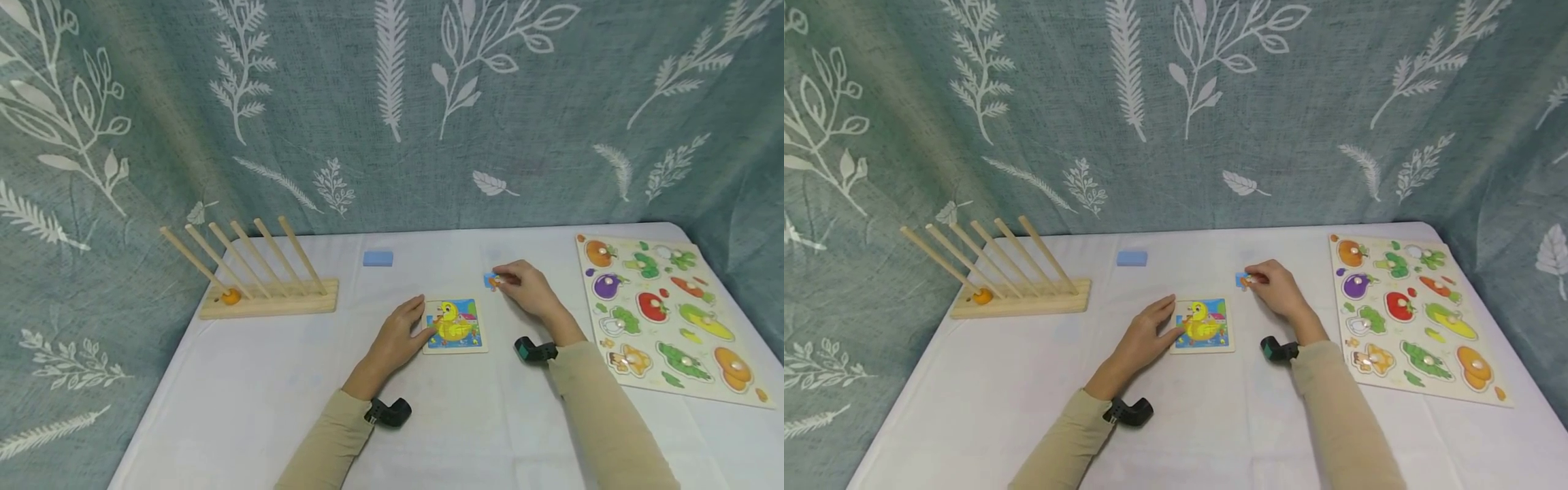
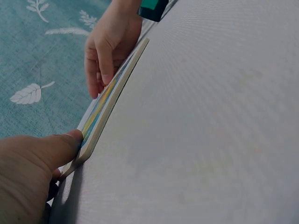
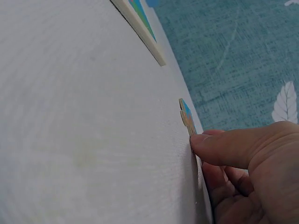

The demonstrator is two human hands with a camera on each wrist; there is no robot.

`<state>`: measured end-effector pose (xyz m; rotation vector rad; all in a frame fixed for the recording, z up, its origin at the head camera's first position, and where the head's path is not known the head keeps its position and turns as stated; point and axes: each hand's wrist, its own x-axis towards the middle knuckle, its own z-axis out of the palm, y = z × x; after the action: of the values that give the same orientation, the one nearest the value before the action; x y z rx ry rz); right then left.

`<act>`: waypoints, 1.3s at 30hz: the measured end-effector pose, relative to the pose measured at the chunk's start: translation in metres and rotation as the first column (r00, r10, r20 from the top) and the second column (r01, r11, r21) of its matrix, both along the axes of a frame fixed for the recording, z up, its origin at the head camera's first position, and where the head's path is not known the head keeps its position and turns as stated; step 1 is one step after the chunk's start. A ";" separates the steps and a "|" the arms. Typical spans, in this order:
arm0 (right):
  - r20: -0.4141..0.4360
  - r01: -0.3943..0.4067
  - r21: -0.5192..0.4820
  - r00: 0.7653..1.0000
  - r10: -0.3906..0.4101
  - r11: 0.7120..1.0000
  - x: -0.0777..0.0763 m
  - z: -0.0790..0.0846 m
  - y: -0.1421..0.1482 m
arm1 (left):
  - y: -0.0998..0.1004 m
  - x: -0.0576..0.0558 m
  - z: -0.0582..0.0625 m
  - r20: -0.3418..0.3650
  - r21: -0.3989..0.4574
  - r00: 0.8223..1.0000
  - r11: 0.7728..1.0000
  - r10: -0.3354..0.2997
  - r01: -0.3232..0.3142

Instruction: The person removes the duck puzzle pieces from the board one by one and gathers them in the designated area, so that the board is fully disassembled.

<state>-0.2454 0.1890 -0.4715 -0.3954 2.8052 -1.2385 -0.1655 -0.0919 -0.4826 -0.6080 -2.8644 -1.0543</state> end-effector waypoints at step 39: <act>-0.039 -0.309 -0.064 0.951 0.307 0.949 0.040 -0.001 -0.071 | 0.000 0.002 -0.002 -0.032 0.026 0.999 1.000 -0.003 0.004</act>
<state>-0.2051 0.1180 -0.4725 -0.8260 2.5937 -1.2663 -0.1632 -0.0922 -0.4844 -0.6224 -2.8192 -1.0704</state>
